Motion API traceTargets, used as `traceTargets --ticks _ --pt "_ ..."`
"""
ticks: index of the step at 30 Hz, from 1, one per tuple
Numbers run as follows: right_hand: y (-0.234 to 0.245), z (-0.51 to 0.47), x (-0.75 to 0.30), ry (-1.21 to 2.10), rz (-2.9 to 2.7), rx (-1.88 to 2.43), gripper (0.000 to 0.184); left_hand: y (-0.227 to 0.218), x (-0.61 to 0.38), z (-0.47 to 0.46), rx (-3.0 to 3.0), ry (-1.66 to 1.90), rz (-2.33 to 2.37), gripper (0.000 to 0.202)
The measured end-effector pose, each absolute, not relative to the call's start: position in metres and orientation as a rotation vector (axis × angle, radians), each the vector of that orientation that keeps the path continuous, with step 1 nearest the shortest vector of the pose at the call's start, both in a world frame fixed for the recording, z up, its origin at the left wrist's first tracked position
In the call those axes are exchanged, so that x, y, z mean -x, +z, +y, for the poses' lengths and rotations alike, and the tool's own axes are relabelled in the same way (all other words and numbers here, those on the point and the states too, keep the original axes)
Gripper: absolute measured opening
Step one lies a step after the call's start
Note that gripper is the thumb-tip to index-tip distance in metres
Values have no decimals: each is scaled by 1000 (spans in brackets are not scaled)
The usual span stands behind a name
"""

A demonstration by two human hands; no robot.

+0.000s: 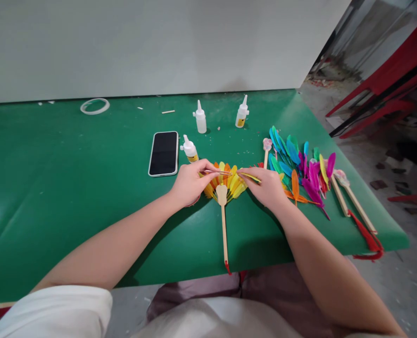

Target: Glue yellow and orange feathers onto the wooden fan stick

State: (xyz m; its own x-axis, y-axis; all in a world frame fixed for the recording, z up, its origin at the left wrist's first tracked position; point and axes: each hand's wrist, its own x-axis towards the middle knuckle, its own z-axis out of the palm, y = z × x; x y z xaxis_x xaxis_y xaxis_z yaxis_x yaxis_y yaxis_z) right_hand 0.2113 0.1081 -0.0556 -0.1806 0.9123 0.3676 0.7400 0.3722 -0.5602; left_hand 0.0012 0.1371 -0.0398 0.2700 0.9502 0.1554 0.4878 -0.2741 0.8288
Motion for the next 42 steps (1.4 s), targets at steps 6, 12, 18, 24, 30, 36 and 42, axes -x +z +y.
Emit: traceTargets --ticks 6,12,18,24,30,36,42 --pt "-54 108 -210 326 -1999 1435 20 -39 -1 138 -1903 883 1299 11" --pt "-54 109 -211 320 -2020 1449 20 -40 -1 138 -1892 889 1293 12" --pt "-54 109 -211 342 -2030 1456 21 -40 -1 138 -1886 887 1286 11" --pt "-55 108 -211 355 -2034 1467 22 -39 -1 138 -1862 877 1288 11" --pt "-54 108 -210 360 -2042 1473 22 -39 -2 137 -1839 875 1291 11" --pt "-53 109 -210 361 -2046 1484 22 -38 -2 137 -1837 865 1297 10" --pt "-54 109 -211 354 -2044 1473 22 -37 -3 138 -1836 874 1293 9"
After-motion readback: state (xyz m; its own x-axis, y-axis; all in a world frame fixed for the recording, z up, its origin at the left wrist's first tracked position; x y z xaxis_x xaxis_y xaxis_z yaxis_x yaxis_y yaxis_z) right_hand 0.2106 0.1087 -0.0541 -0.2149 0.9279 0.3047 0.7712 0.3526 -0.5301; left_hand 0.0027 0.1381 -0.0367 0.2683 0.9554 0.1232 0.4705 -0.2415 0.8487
